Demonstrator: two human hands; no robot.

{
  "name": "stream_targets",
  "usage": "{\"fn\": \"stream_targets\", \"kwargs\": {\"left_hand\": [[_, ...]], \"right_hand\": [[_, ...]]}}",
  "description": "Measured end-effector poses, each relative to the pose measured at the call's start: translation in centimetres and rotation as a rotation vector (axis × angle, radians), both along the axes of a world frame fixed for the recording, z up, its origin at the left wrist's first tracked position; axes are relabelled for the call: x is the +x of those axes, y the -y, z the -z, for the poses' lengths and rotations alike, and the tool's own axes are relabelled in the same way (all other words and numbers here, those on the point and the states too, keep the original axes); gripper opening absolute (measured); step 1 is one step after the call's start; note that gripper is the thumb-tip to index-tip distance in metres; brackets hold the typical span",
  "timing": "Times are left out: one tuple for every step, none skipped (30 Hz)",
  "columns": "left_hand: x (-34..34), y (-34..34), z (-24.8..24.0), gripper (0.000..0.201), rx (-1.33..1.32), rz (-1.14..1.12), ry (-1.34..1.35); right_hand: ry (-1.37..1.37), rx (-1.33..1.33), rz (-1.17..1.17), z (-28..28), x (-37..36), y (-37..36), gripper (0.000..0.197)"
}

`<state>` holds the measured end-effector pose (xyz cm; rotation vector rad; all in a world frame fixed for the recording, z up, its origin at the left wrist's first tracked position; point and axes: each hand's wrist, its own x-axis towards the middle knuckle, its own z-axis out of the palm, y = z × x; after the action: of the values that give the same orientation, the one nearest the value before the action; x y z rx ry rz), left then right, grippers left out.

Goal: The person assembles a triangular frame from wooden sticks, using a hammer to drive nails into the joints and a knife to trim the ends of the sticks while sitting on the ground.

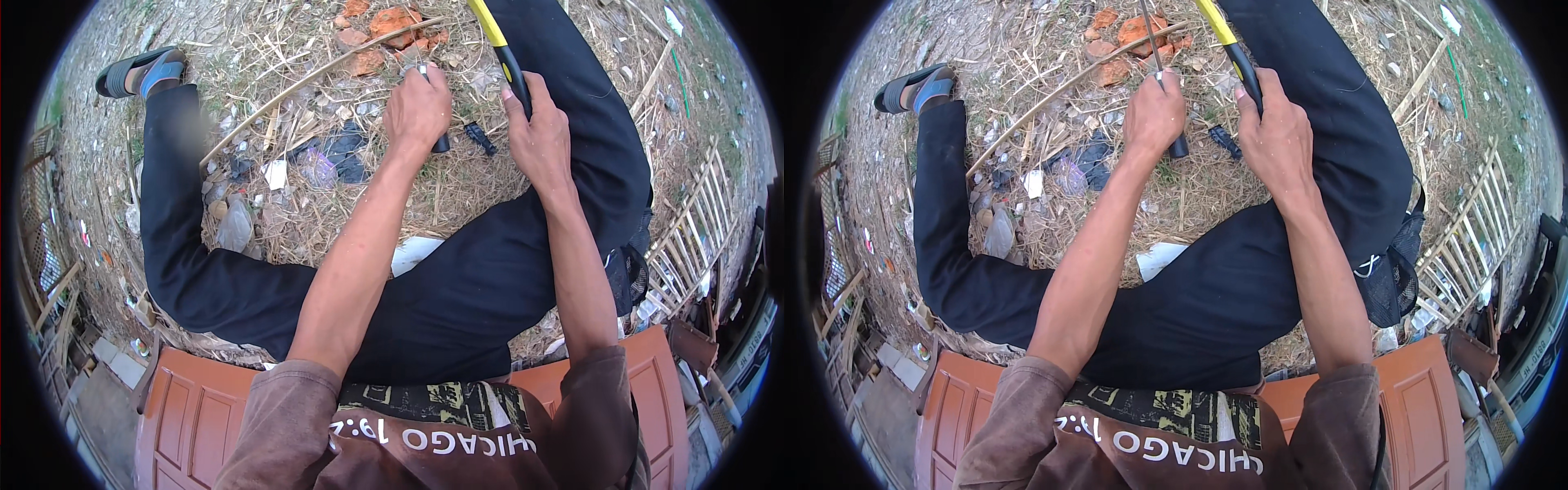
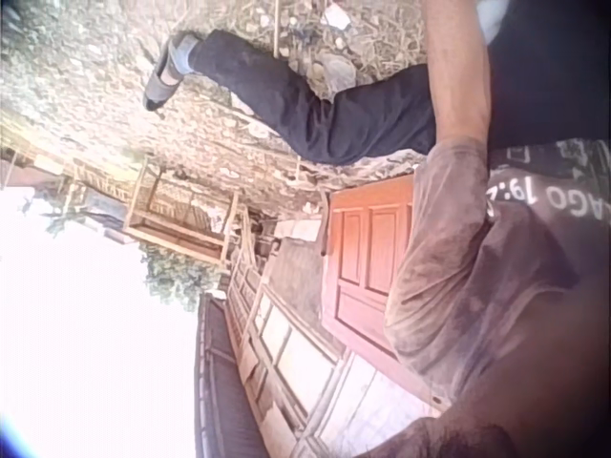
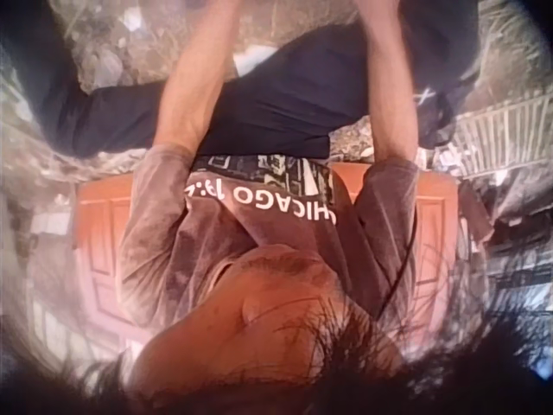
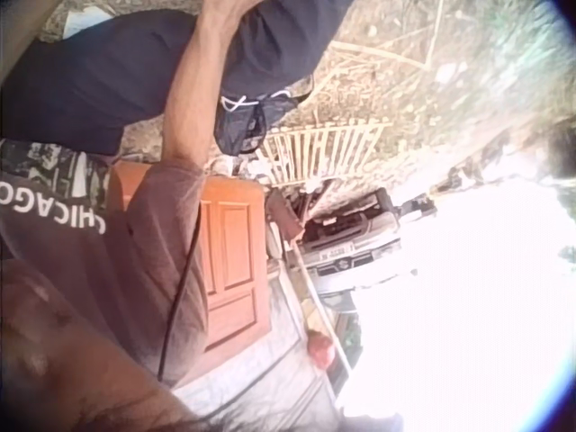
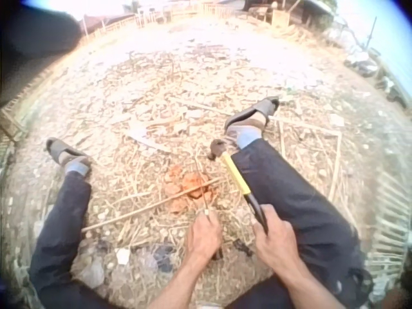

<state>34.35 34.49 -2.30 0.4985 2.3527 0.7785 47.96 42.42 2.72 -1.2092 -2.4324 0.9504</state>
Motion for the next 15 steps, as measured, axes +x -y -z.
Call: {"fn": "stream_targets", "kwargs": {"left_hand": [[0.2,0.0,0.0,0.056,-0.002,0.002,-0.001],[0.4,0.0,-0.1,0.055,-0.024,0.01,-0.015],[0.6,-0.1,-0.2,0.054,-0.045,0.015,-0.029],[0.8,-0.3,-0.3,0.054,-0.047,0.013,-0.032],[1.0,-0.6,-0.3,0.053,-0.052,0.009,-0.047],[0.9,-0.8,-0.3,0.052,-0.057,0.004,-0.061],[0.7,-0.8,-0.3,0.052,-0.056,0.002,-0.064],[0.4,-0.7,-0.2,0.052,-0.051,-0.016,-0.057],[0.1,-0.7,-0.2,0.051,-0.045,-0.034,-0.049],[-0.4,-1.0,-0.1,0.051,-0.064,-0.013,-0.054],[-0.4,-0.7,0.2,0.051,-0.074,-0.024,-0.056],[-0.1,-0.7,0.3,0.05,-0.048,-0.009,-0.069],[0.1,-0.6,0.5,0.05,-0.023,0.007,-0.082],[0.0,-0.5,0.5,0.05,-0.006,-0.003,-0.057],[0.0,-0.4,0.5,0.05,-0.007,-0.006,-0.056]], "right_hand": [[-0.001,-0.002,0.002,0.1,0.2,0.0,0.022],[0.032,0.055,-0.044,0.2,0.3,0.0,0.022],[0.065,0.113,-0.091,0.4,0.4,0.0,0.022],[0.061,0.111,-0.093,0.7,0.6,0.0,0.022],[0.093,0.158,-0.134,1.1,0.7,0.2,0.022],[0.126,0.206,-0.176,1.3,0.7,0.3,0.023],[0.123,0.207,-0.177,1.4,0.7,0.3,0.023],[0.106,0.223,-0.18,1.4,0.6,0.5,0.022],[0.089,0.239,-0.182,1.4,0.4,0.8,0.022],[0.088,0.237,-0.189,1.2,0.2,0.9,0.022],[0.001,0.184,-0.141,0.4,-0.3,1.0,0.022],[-0.083,0.136,-0.085,-0.3,-0.8,1.0,0.021],[-0.084,0.131,-0.089,-0.9,-1.4,1.0,0.021],[-0.151,0.108,-0.056,-1.4,-1.9,1.0,0.021],[-0.217,0.083,-0.022,-1.6,-2.2,0.9,0.021]]}}
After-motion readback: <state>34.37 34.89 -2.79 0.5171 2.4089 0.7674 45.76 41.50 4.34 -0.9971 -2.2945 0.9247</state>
